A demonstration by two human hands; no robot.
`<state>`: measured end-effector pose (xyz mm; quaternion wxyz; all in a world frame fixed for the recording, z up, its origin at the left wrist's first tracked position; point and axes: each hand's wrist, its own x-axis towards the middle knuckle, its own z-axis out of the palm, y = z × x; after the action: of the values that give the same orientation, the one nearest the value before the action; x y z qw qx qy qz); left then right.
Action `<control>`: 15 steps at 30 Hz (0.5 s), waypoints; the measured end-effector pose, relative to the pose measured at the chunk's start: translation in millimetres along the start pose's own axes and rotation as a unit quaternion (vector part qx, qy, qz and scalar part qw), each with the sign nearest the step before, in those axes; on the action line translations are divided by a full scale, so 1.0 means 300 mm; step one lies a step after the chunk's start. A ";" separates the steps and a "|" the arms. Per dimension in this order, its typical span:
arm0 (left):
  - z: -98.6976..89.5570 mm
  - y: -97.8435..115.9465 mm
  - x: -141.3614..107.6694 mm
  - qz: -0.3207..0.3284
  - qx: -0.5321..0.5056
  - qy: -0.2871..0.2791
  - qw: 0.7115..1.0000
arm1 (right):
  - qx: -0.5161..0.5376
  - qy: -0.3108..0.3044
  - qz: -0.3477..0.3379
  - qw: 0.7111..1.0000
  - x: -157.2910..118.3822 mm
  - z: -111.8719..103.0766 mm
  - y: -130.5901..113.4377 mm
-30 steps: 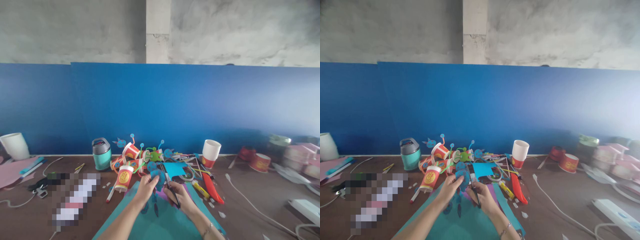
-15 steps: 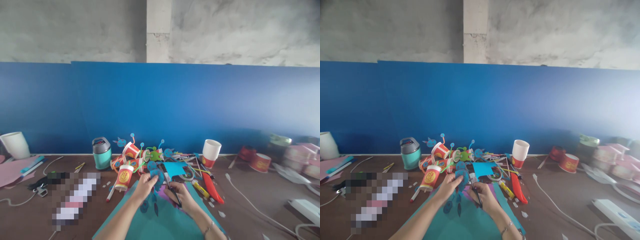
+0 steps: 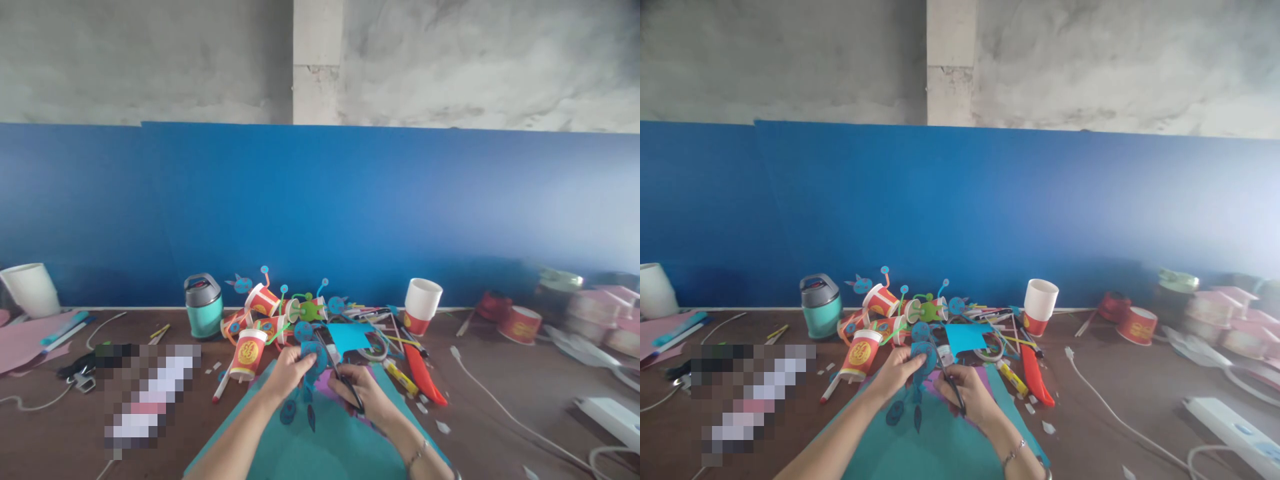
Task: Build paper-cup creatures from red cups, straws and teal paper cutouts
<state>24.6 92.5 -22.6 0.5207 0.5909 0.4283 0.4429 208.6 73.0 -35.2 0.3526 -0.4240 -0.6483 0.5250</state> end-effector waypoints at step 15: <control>-0.013 0.007 -0.005 -0.019 -0.073 -0.030 0.997 | -0.037 -0.021 0.024 0.999 -0.014 -0.022 -0.034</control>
<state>20.5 91.9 -20.3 0.5833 0.5562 0.3903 0.4451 214.3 70.5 -24.0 0.3102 -0.4410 -0.6640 0.5181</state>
